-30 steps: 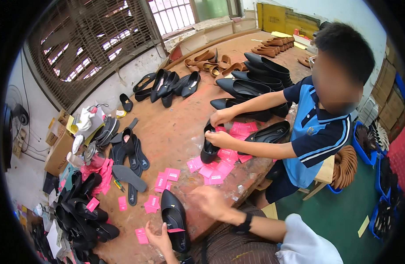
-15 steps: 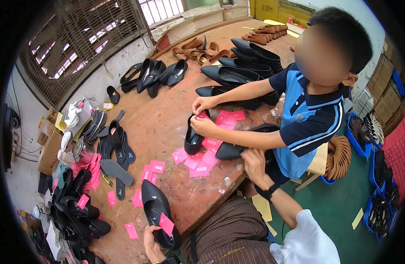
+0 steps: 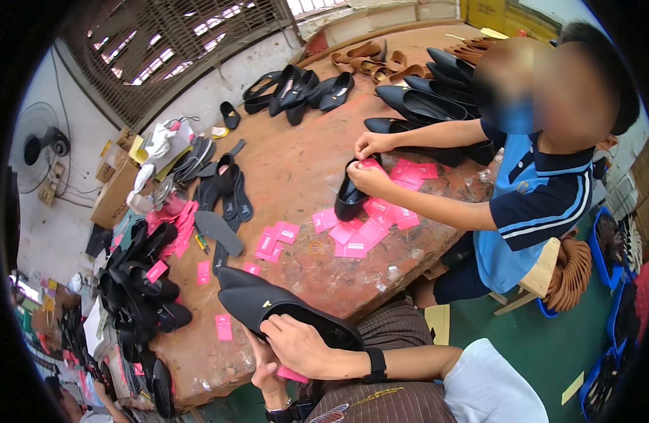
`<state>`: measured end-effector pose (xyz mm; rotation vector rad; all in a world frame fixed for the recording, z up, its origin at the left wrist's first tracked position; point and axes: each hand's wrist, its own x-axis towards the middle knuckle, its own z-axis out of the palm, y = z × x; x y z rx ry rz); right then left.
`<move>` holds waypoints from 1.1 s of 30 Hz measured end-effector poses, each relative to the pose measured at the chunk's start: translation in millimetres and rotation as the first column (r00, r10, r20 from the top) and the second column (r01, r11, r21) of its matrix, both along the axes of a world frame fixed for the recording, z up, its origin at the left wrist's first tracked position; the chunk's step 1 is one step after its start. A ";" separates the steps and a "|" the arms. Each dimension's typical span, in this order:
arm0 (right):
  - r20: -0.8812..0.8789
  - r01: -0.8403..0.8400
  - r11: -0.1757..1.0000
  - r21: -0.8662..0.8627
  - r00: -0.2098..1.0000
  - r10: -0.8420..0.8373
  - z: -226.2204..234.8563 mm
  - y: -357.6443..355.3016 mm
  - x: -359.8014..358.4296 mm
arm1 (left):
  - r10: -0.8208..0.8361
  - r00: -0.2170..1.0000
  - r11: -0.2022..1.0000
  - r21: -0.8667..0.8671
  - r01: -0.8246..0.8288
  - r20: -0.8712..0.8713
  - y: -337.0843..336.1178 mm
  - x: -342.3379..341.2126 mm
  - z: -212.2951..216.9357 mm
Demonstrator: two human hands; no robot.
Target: The person assembles black women's shoes by inserting insoles and attaching pink tags. They handle the shoes one at a time, picking them up from a pile, inserting the insole, and then attaching a tag to the heel before placing them back on the table.
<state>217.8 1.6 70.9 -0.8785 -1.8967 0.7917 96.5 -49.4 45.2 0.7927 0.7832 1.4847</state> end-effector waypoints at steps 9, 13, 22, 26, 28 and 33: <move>-0.129 -0.614 0.680 -0.400 0.773 0.621 27.7 8.1 4.2 | 0.239 0.908 0.913 -0.238 -0.331 -0.345 -29.4 -37.8 -76.5; -0.251 -0.468 0.851 -0.237 0.876 0.412 41.3 34.6 35.2 | 0.591 0.768 0.699 -0.319 -0.640 -0.248 -19.0 -28.9 -44.8; 0.453 0.363 0.906 0.216 0.785 -0.423 -105.9 66.9 81.9 | 0.436 0.148 0.796 0.304 -0.523 -0.888 -8.8 -376.5 185.8; 0.487 0.351 0.894 0.278 0.751 -0.446 -113.3 70.3 86.8 | 0.477 0.210 0.585 0.130 -0.800 -0.854 63.1 -571.5 225.6; 0.494 0.333 0.904 0.269 0.758 -0.426 -112.1 72.6 86.3 | 0.366 0.140 0.527 0.082 -0.846 -0.920 118.0 -618.2 187.2; 0.562 0.287 0.901 0.326 0.707 -0.429 -85.7 79.1 81.8 | -0.077 -0.284 0.574 0.191 -0.797 -0.956 205.1 -624.4 65.2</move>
